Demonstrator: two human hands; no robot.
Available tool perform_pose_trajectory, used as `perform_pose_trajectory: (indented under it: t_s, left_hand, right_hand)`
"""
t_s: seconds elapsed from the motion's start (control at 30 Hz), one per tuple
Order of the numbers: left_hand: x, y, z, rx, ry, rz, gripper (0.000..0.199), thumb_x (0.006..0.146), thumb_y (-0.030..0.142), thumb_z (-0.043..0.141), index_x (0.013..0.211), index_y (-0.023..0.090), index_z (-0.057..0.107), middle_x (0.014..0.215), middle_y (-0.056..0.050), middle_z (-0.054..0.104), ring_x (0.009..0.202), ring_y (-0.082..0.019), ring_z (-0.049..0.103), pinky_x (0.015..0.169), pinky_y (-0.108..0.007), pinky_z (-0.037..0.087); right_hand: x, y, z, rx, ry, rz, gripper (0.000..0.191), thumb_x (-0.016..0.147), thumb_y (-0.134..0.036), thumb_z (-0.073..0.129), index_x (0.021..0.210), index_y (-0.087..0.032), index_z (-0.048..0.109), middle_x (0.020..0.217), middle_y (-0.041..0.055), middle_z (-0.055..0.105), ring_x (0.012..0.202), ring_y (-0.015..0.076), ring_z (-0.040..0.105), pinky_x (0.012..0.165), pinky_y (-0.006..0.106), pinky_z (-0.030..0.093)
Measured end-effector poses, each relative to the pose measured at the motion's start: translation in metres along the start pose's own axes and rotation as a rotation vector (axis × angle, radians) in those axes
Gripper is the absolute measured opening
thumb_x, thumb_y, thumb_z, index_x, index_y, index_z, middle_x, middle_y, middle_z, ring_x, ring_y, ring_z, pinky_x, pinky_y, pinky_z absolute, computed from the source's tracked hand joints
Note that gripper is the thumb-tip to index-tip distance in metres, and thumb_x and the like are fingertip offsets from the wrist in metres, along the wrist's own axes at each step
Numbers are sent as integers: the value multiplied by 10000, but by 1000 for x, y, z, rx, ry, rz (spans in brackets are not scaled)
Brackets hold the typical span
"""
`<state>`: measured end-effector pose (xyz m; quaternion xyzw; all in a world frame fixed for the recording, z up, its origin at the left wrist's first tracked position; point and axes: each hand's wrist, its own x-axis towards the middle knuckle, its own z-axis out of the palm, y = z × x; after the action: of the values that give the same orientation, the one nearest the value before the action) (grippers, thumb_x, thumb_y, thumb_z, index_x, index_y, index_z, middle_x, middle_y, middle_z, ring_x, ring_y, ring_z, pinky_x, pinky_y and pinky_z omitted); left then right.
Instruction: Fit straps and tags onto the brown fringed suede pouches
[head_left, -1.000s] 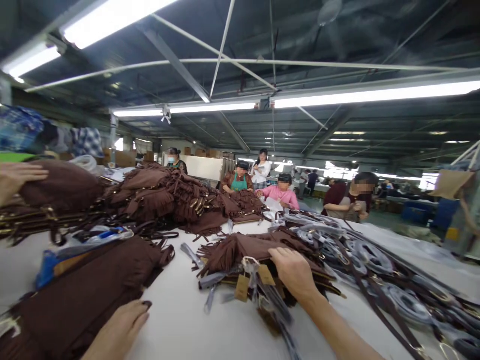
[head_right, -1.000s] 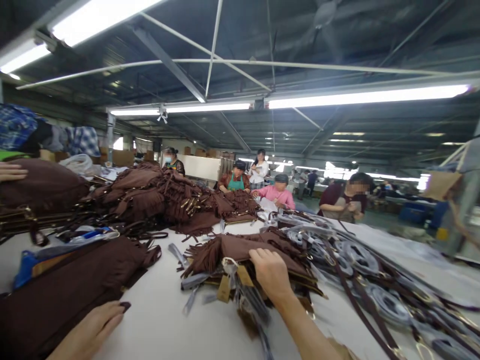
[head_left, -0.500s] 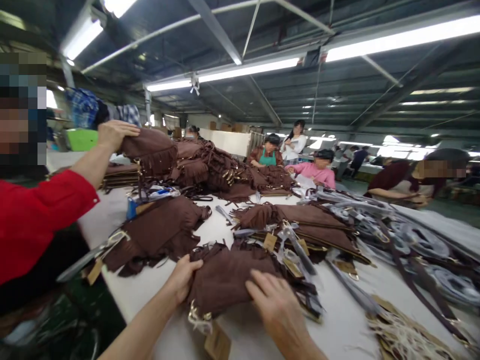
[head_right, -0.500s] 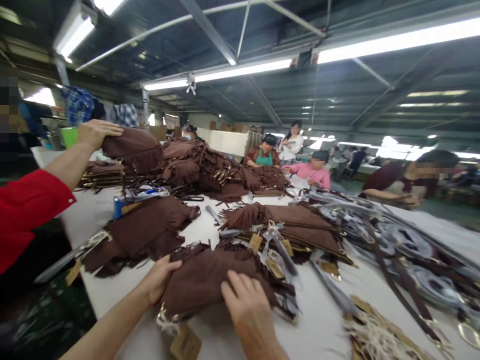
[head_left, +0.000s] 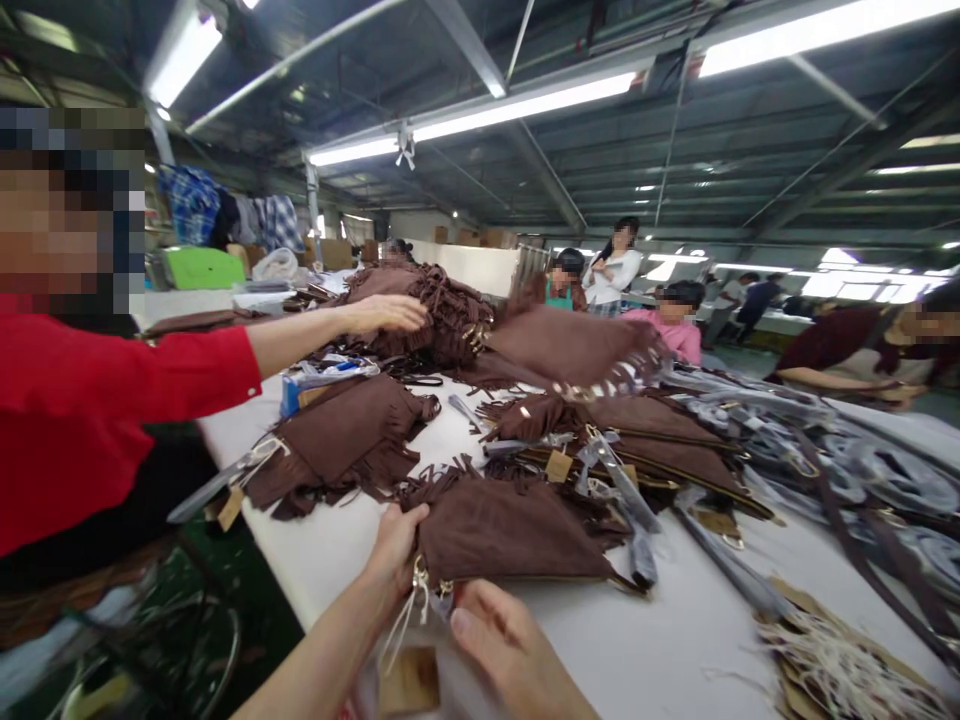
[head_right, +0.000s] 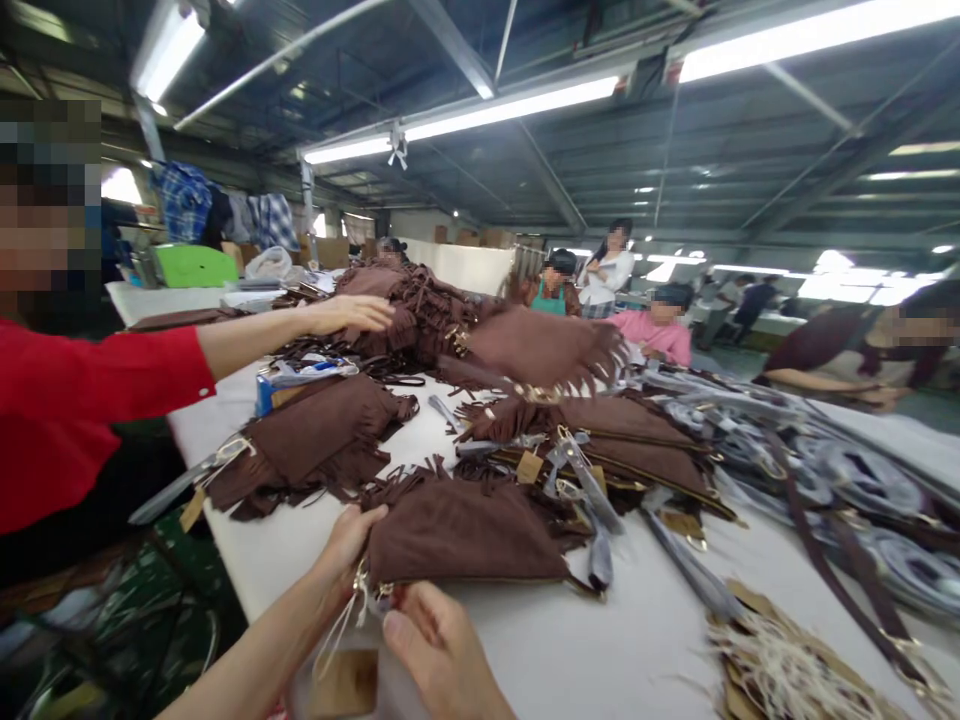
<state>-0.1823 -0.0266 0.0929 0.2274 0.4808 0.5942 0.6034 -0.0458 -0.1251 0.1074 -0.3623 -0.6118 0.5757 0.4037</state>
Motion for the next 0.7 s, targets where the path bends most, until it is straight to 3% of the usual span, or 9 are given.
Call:
perform_pose_trajectory:
  t_s: [0.1, 0.17, 0.23, 0.33, 0.43, 0.5, 0.57, 0.63, 0.7]
  left_hand:
    - [-1, -2, 3, 22, 29, 6, 194, 775, 58, 580, 920, 168, 513, 623, -10, 671, 466, -167, 622, 463, -242, 475]
    - [-1, -2, 5, 26, 35, 19, 187, 786, 56, 575, 918, 168, 505, 618, -7, 663, 476, -165, 625, 479, -243, 486]
    - [-1, 0, 6, 24, 24, 35, 215, 775, 24, 570, 916, 168, 495, 621, -6, 657, 511, -168, 640, 518, -253, 509]
    - [0, 11, 1, 16, -12, 72, 303, 745, -25, 568, 950, 182, 486, 686, 2, 669, 578, -161, 660, 603, -278, 544]
    - [5, 27, -16, 20, -41, 110, 336, 719, -33, 575, 957, 191, 497, 761, 4, 684, 667, -155, 678, 694, -288, 558]
    - [10, 37, -31, 62, -12, 111, 320, 706, -7, 585, 947, 189, 505, 774, -4, 690, 707, -166, 686, 729, -301, 563]
    - [15, 42, -46, 149, -16, 80, 317, 699, 61, 602, 970, 194, 506, 799, -21, 702, 750, -197, 697, 753, -338, 569]
    - [21, 43, -62, 331, -94, 93, 349, 686, 163, 622, 1017, 196, 515, 876, -49, 715, 847, -239, 699, 798, -380, 566]
    - [26, 42, -77, 659, -144, 253, 390, 664, 284, 637, 1030, 183, 550, 965, -79, 712, 966, -280, 673, 860, -401, 546]
  right_hand:
    - [7, 9, 2, 106, 54, 34, 395, 763, -537, 655, 928, -185, 584, 890, 36, 669, 854, 190, 617, 806, 291, 463]
    - [6, 12, 3, -28, 90, 66, 323, 802, -499, 622, 850, -186, 559, 758, 6, 630, 728, 159, 594, 684, 248, 450]
    - [2, 11, 2, -362, 113, 63, 257, 881, -410, 523, 746, -192, 522, 669, -5, 600, 644, 146, 567, 587, 226, 392]
    - [-6, 3, -13, -983, 122, -14, 166, 899, -280, 485, 776, -191, 551, 760, 39, 683, 679, 172, 623, 566, 233, 343]
    - [-10, -10, -54, -1389, 193, 133, 189, 945, -285, 445, 883, -207, 605, 828, 53, 738, 731, 191, 686, 573, 238, 358]
    - [-11, -17, -96, -1526, 331, 322, 276, 986, -318, 380, 911, -219, 627, 842, 60, 750, 775, 205, 707, 596, 245, 388]
    - [-11, -21, -137, -1563, 457, 431, 337, 999, -299, 333, 934, -176, 641, 862, 136, 748, 791, 254, 715, 601, 279, 409]
    - [-10, -22, -165, -1572, 491, 464, 361, 998, -306, 336, 944, -147, 655, 860, 173, 742, 804, 286, 715, 616, 307, 431]
    - [-11, -20, -173, -1572, 457, 438, 334, 986, -316, 384, 943, -151, 671, 898, 158, 741, 848, 274, 708, 662, 312, 454]
